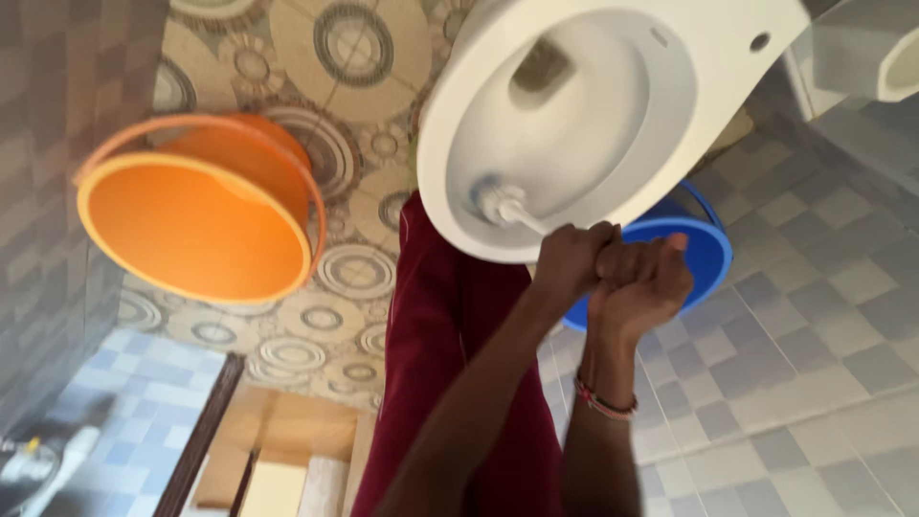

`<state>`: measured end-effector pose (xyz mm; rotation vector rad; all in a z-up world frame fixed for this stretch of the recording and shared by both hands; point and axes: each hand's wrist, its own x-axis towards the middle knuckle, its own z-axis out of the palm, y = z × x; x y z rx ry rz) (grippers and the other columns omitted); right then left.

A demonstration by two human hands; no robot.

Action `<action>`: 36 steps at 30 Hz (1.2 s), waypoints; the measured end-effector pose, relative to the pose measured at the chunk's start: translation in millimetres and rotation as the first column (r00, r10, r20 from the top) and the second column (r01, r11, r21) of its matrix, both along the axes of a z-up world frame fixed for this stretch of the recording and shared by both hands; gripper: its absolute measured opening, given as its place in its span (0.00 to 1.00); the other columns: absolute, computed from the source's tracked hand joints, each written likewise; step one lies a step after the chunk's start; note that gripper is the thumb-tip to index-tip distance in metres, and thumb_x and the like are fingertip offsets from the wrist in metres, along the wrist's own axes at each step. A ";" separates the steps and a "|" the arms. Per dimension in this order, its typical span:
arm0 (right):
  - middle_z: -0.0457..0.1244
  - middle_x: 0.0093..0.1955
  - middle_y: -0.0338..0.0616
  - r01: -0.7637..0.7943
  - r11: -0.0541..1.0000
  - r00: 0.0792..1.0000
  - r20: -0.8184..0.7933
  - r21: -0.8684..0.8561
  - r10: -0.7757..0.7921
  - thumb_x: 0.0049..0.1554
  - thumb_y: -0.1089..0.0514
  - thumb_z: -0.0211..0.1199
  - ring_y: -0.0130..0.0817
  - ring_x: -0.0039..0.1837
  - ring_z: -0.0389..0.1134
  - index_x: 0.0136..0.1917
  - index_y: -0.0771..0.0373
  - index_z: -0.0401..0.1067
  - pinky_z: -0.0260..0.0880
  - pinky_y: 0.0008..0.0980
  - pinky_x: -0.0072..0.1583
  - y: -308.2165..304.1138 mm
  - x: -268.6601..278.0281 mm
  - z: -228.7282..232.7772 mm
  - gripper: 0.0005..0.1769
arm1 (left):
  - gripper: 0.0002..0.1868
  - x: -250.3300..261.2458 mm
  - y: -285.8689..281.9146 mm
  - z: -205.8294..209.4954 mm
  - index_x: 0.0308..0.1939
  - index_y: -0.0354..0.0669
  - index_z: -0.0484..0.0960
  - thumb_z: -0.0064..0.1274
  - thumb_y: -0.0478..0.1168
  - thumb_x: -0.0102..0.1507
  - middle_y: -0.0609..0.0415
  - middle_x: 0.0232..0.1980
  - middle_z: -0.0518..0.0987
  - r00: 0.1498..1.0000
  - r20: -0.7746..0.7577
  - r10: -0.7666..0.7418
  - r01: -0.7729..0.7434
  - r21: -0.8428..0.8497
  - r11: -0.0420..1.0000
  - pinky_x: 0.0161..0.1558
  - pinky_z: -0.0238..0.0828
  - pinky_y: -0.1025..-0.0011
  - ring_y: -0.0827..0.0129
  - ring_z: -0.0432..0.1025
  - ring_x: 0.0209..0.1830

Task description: The person cleans a toilet by scrubbing the interior with a brush, pouring liquid from a pink container, flushing, and wiping the rim with toilet paper.

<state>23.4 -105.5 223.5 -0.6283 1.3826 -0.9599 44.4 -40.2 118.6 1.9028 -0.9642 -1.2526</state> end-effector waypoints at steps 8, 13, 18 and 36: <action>0.45 0.24 0.37 -0.263 0.943 0.886 -0.439 -0.203 0.153 0.73 0.52 0.45 0.29 0.27 0.45 0.31 0.56 0.46 0.45 0.34 0.34 -18.7 32.3 -9.4 0.29 | 0.09 25.7 -28.5 18.3 0.34 0.44 0.77 0.56 0.44 0.64 0.46 0.27 0.79 0.976 -0.176 0.127 -0.136 -0.042 0.990 0.32 0.71 0.56 0.49 0.76 0.29; 0.40 0.26 0.33 -0.148 0.983 0.967 -0.224 -0.112 0.120 0.69 0.56 0.51 0.26 0.29 0.39 0.29 0.55 0.45 0.39 0.33 0.32 -24.6 17.4 -8.8 0.28 | 0.10 20.5 -39.1 13.4 0.34 0.42 0.79 0.59 0.43 0.54 0.44 0.24 0.78 0.991 -0.091 0.098 -0.106 -0.096 0.990 0.29 0.70 0.55 0.47 0.76 0.27; 0.41 0.22 0.33 0.331 0.943 0.931 0.151 0.040 -0.333 0.69 0.49 0.49 0.29 0.26 0.38 0.26 0.52 0.45 0.42 0.34 0.33 1.1 -4.7 -29.7 0.31 | 0.09 30.4 -15.9 -10.8 0.32 0.44 0.78 0.60 0.43 0.57 0.49 0.23 0.78 0.960 0.095 -0.264 0.274 -0.109 0.956 0.30 0.72 0.58 0.53 0.76 0.26; 0.45 0.26 0.35 0.336 0.933 0.873 0.413 -0.127 -0.258 0.76 0.49 0.47 0.30 0.29 0.44 0.31 0.54 0.63 0.52 0.32 0.39 71.4 -40.1 -106.1 0.30 | 0.09 30.1 -1.2 -79.9 0.30 0.44 0.80 0.57 0.46 0.55 0.52 0.22 0.78 0.846 0.259 -0.467 0.521 -0.210 0.827 0.34 0.69 0.59 0.56 0.75 0.25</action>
